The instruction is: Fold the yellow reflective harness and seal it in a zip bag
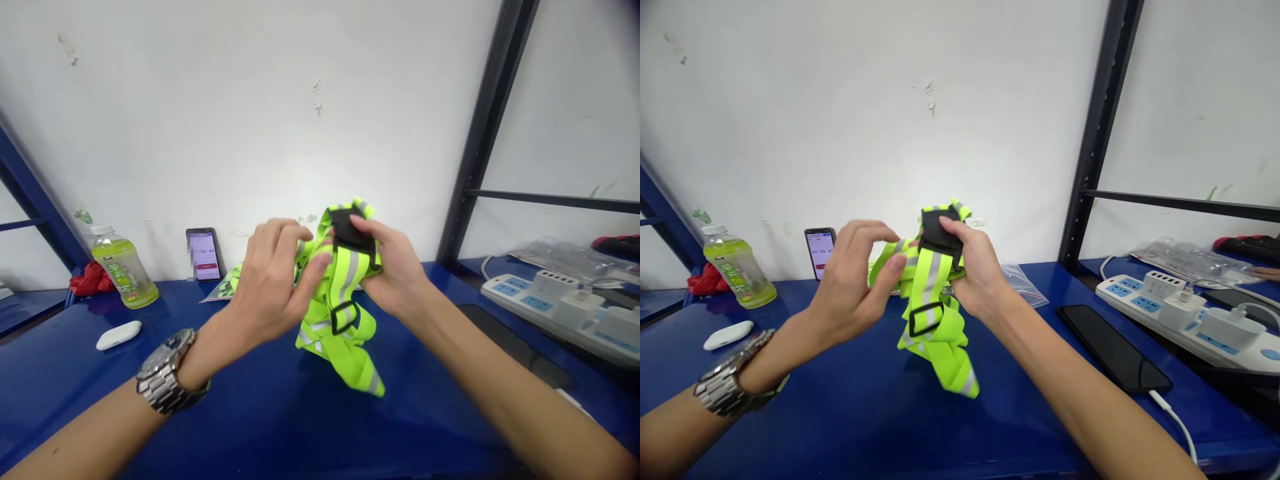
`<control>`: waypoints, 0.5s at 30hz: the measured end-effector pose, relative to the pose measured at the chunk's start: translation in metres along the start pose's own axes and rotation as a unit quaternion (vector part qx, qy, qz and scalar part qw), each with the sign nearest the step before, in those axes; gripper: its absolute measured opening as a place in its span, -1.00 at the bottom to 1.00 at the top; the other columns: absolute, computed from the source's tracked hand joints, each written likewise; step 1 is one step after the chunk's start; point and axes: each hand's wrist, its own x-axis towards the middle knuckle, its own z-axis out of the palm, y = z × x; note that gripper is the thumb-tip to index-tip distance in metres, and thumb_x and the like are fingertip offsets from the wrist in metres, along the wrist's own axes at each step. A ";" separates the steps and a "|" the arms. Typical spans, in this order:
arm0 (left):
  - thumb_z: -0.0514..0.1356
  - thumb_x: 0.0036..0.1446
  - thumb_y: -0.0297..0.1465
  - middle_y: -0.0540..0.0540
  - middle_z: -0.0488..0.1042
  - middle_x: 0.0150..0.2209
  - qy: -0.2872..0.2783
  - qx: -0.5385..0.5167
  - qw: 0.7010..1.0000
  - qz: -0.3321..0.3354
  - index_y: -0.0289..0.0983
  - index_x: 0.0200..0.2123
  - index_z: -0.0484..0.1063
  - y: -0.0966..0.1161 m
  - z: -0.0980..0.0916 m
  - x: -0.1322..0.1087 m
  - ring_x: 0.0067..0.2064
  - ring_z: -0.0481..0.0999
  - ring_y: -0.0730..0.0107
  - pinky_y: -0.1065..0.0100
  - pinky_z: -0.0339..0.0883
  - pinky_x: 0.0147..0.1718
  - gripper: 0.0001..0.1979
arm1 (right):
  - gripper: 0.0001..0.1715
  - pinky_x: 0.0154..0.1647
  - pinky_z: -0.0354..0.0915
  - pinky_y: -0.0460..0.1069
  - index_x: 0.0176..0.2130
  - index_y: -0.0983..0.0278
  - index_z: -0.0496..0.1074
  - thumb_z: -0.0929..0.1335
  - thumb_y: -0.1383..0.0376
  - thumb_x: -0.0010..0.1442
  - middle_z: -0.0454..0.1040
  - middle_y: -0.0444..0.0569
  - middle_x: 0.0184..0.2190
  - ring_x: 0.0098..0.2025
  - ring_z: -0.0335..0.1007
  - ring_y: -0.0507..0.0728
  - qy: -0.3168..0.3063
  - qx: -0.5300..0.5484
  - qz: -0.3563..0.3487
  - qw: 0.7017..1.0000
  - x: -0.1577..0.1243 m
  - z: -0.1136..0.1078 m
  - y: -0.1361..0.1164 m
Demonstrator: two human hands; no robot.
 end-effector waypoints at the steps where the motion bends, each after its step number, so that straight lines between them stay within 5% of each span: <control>1: 0.05 0.26 -0.25 -0.24 0.34 -0.03 -0.018 -0.034 0.999 -0.016 -0.28 0.00 0.23 0.006 0.001 -0.008 0.02 0.33 0.13 0.05 0.24 0.04 -0.69 | -0.74 -0.21 0.42 0.09 -0.27 0.30 0.37 0.19 0.21 0.24 0.52 0.01 -0.40 -0.24 0.49 0.19 0.009 0.028 -0.022 0.999 -0.001 0.003 -0.004; 4: 0.21 0.14 -0.15 -0.29 0.19 0.19 -0.065 -0.171 0.975 -0.123 -0.23 0.26 -0.11 0.017 0.008 -0.023 0.15 0.27 0.05 0.00 0.20 0.11 -0.24 | -0.78 -0.13 0.41 0.15 -0.27 0.28 0.35 0.18 0.24 0.24 0.52 0.00 -0.36 -0.15 0.48 0.20 -0.010 0.071 -0.064 0.995 -0.003 0.013 -0.015; 6: 0.30 0.06 -0.14 -0.27 0.18 0.22 -0.071 -0.288 0.932 -0.209 -0.18 0.29 -0.17 0.020 0.016 -0.026 0.18 0.29 0.02 0.01 0.22 0.11 -0.11 | -0.83 -0.09 0.40 0.17 -0.30 0.27 0.34 0.22 0.24 0.22 0.51 -0.01 -0.35 -0.12 0.47 0.21 -0.036 0.094 -0.086 0.991 -0.002 0.019 -0.020; 11: 0.43 -0.13 -0.20 -0.19 0.44 -0.04 -0.148 -0.481 0.793 -0.343 -0.22 0.11 0.14 0.023 0.051 -0.040 -0.06 0.49 0.16 0.18 0.40 -0.12 -0.22 | -0.77 -0.04 0.39 0.22 -0.36 0.26 0.31 0.20 0.20 0.25 0.48 -0.01 -0.35 -0.06 0.45 0.23 -0.061 0.143 -0.136 0.978 0.019 0.037 -0.031; 15: 0.36 -0.03 -0.21 -0.05 0.46 -0.29 -0.209 -0.498 0.760 -0.361 -0.28 -0.08 0.28 0.030 0.084 -0.062 -0.31 0.47 0.38 0.35 0.37 -0.34 -0.50 | -0.69 -0.08 0.42 0.18 -0.46 0.22 0.22 0.13 0.26 0.30 0.40 -0.10 -0.45 -0.05 0.46 0.20 -0.026 0.113 -0.188 0.975 0.052 0.053 -0.051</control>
